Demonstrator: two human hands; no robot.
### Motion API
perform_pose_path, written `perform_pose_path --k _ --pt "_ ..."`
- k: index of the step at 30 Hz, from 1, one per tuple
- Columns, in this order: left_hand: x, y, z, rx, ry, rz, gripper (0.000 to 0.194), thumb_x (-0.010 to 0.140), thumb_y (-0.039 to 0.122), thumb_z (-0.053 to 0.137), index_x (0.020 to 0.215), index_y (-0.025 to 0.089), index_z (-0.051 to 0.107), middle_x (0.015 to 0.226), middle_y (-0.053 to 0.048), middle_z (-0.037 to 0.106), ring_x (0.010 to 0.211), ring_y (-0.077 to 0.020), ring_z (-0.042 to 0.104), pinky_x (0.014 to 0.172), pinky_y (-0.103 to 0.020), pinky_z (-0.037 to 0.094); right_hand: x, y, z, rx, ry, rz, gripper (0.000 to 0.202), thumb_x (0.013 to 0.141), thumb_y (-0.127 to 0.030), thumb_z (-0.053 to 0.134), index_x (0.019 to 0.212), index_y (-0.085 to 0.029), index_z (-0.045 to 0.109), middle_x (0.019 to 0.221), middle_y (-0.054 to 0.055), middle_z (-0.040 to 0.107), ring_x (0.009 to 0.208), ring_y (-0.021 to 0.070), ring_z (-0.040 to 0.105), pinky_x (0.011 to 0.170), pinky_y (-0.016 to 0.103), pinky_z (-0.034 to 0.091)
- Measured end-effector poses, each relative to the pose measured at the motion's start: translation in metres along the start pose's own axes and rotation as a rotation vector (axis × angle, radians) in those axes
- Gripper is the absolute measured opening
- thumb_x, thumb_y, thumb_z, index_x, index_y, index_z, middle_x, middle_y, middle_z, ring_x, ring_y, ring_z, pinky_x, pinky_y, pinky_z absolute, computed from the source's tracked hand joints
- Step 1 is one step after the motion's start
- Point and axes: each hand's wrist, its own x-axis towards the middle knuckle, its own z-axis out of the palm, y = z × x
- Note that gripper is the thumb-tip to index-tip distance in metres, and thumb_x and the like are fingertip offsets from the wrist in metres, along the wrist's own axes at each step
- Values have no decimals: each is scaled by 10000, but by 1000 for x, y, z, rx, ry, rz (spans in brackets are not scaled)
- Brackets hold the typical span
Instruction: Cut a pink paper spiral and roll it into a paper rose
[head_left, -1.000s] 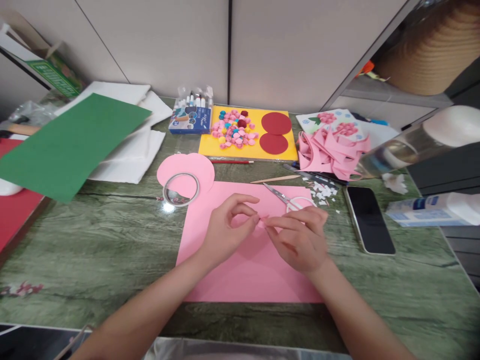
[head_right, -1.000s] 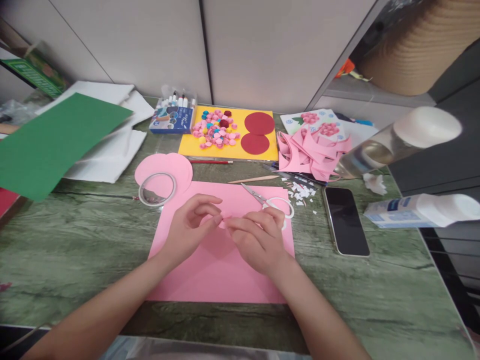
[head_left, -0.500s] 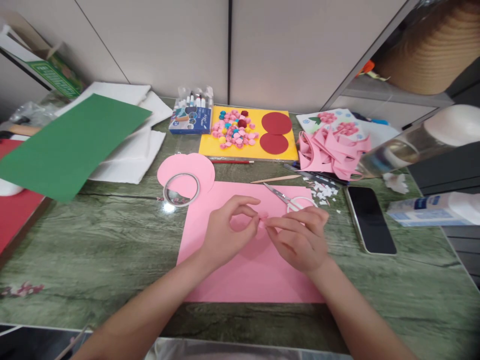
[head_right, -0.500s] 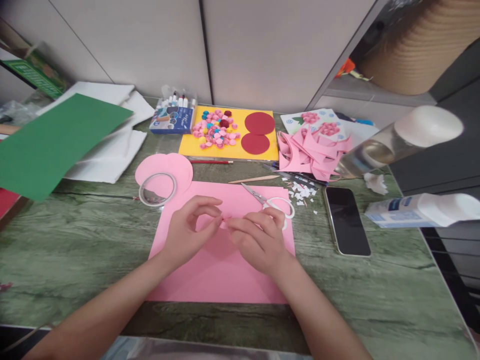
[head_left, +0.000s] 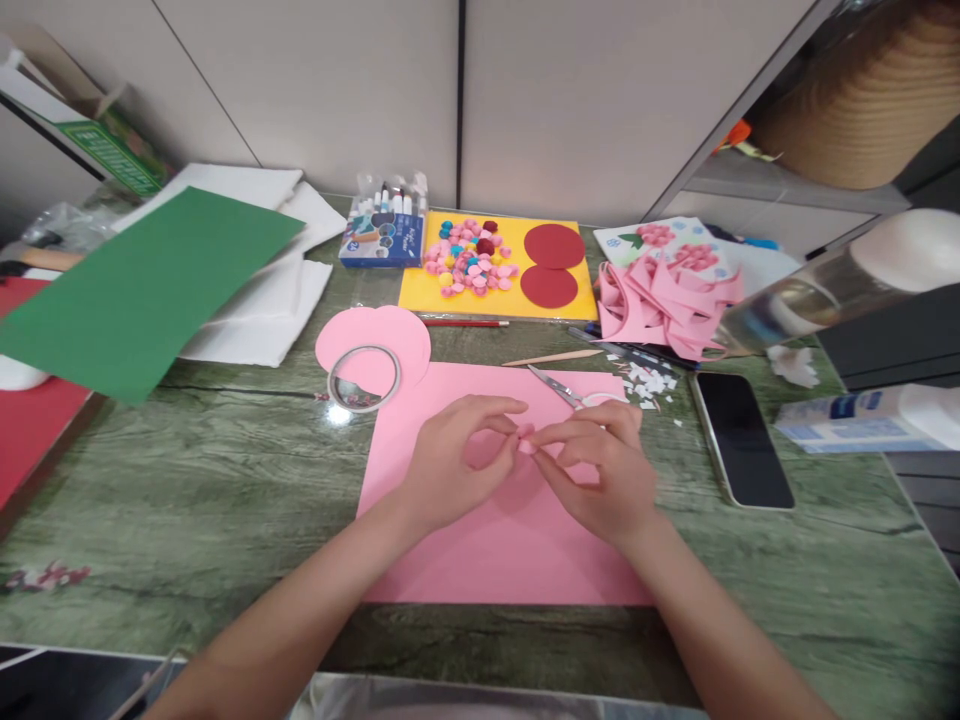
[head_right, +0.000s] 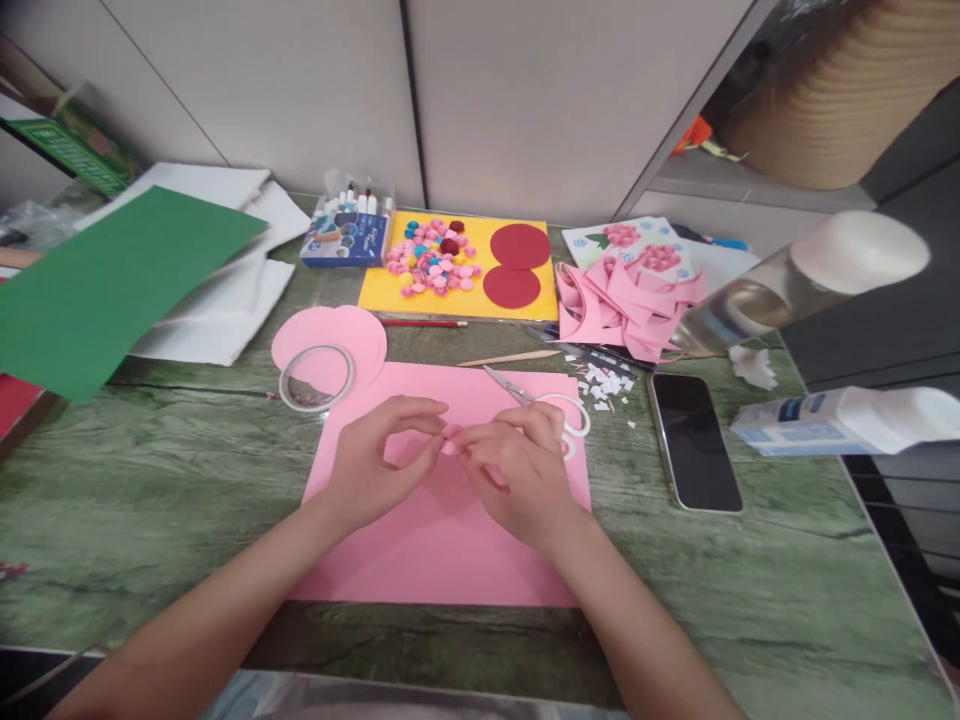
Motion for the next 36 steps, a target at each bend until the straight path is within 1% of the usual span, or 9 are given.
perform_pose_path --k 4,7,12,16,20,22,24,30,36 --pt "3 -5 -2 122 -1 202 290 747 88 555 1018 190 542 821 9 697 760 -102 630 725 -232 497 -2 0 1 77 -43 92 305 725 -79 668 750 -255 421 744 -79 713 731 173 526 725 366 366" --pt "5 -8 -3 170 -11 287 275 740 88 557 997 185 539 854 0 699 758 -108 615 714 -236 500 -3 1 1 127 -72 157 282 735 -104 668 775 -258 435 754 -63 703 744 182 531 730 376 378" --pt "5 -10 -4 192 -45 339 284 728 71 547 987 188 550 835 -2 697 740 -119 599 689 -243 493 -2 1 1 220 -102 267 278 720 -163 696 776 -253 439 754 -32 649 765 193 540 726 385 407" --pt "5 -11 -4 159 -91 340 322 727 61 529 1019 197 543 811 4 692 734 -122 585 696 -244 480 -1 2 0 325 -152 381 277 705 -207 707 798 -245 449 827 -12 604 815 192 551 745 382 437" --pt "5 -10 -6 83 -240 262 398 731 53 463 1093 217 498 852 -1 677 794 -140 582 756 -274 462 1 5 -3 480 -308 508 249 723 -195 681 817 -237 453 799 -22 558 776 164 554 721 342 464" --pt "6 -8 -7 0 -328 199 426 723 65 443 1117 223 472 940 -16 663 847 -153 584 795 -299 455 2 7 -4 551 -366 543 239 730 -183 668 819 -231 452 776 -25 544 746 153 542 706 329 468" --pt "5 -7 -7 -110 -374 137 425 726 95 459 1131 226 457 1006 -28 641 891 -161 588 832 -316 451 2 9 -4 608 -413 567 229 734 -185 660 824 -226 453 774 -21 541 743 150 533 707 329 467" --pt "4 -4 -1 -342 -401 -154 321 811 215 536 1128 214 485 1023 -41 602 849 -124 600 847 -286 455 2 14 -6 756 -517 608 226 743 -194 651 855 -217 456 788 -19 531 752 142 532 726 316 436" --pt "4 -6 2 -445 -419 -247 324 822 233 543 1135 194 466 923 -40 612 927 -144 589 861 -297 443 0 18 -5 824 -539 629 235 752 -204 648 887 -214 456 781 -25 522 745 134 514 703 289 415"
